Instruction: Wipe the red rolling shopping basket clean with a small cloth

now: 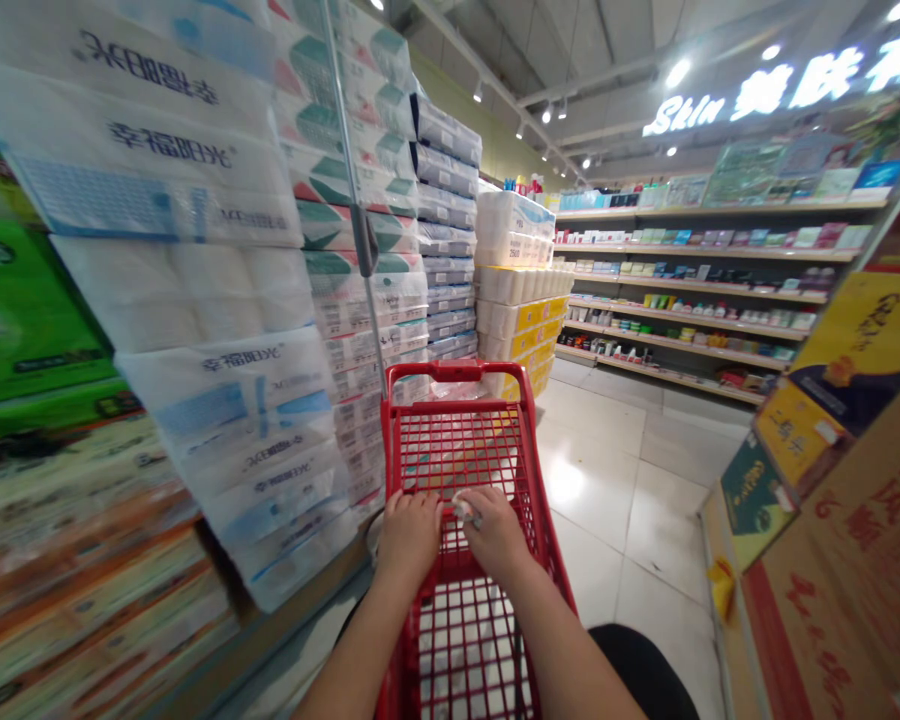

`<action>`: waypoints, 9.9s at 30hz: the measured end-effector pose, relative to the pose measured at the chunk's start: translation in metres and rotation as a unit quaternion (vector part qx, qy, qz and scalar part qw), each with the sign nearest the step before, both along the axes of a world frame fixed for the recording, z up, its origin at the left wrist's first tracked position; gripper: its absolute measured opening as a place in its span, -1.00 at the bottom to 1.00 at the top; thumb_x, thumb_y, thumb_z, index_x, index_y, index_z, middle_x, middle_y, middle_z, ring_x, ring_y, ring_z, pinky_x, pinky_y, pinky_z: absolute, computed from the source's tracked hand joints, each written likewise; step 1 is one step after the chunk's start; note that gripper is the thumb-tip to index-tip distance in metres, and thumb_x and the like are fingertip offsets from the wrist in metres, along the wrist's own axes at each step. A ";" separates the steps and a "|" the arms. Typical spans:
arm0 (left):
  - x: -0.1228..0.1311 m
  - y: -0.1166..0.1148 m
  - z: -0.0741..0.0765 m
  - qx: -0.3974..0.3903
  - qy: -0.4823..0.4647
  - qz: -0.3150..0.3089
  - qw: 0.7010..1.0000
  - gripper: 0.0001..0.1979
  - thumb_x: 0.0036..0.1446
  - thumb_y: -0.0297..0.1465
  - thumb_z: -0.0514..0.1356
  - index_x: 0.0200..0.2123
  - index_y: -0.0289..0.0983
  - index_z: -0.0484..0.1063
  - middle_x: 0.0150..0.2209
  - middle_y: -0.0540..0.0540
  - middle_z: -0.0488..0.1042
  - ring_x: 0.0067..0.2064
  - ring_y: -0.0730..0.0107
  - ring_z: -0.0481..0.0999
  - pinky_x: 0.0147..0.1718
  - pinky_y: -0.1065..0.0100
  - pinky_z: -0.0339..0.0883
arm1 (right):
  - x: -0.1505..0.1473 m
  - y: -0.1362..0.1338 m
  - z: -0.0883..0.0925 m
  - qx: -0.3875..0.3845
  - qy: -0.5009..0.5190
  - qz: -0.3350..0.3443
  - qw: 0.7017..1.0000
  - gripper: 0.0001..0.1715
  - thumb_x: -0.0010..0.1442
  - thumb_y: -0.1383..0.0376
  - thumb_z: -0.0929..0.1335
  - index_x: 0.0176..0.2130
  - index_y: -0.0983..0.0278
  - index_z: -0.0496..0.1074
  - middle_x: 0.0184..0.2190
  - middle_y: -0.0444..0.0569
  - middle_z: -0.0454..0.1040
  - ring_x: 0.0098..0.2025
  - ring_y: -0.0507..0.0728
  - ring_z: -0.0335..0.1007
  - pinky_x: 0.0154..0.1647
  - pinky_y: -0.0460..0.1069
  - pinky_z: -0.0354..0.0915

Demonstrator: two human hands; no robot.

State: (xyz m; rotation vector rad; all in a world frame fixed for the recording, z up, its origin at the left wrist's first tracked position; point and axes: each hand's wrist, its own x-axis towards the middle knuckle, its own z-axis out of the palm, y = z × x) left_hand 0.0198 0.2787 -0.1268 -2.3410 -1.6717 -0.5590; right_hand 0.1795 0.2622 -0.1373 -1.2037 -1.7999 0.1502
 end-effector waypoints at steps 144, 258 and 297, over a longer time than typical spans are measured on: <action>0.001 0.001 -0.003 0.014 0.002 0.006 1.000 -0.62 0.32 -0.30 -0.09 -0.15 -0.24 0.51 -0.23 -0.14 0.56 -0.13 0.22 0.47 0.12 0.10 0.08 | -0.008 -0.007 0.001 -0.058 0.023 -0.026 0.998 -0.71 -0.04 0.54 0.32 -0.33 0.20 0.46 -0.34 -0.07 0.41 -0.25 0.12 0.32 -0.22 -0.03 0.28; 0.001 0.003 -0.004 0.011 0.004 0.003 1.000 -0.62 0.32 -0.30 -0.09 -0.11 -0.25 0.51 -0.20 -0.15 0.57 -0.13 0.20 0.48 0.12 0.08 0.10 | 0.008 -0.006 0.009 -0.040 0.056 -0.097 0.993 -0.60 0.03 0.54 0.29 -0.17 0.20 0.47 -0.18 -0.03 0.44 -0.09 0.15 0.29 -0.05 0.03 0.25; 0.001 0.003 -0.005 0.021 0.004 0.006 1.000 -0.62 0.31 -0.31 -0.08 -0.11 -0.27 0.51 -0.20 -0.16 0.58 -0.13 0.20 0.48 0.12 0.09 0.10 | 0.019 0.010 -0.009 0.003 0.019 -0.200 0.980 -0.48 0.10 0.53 0.26 0.04 0.26 0.42 0.10 0.09 0.36 0.16 0.23 0.21 0.20 0.16 0.20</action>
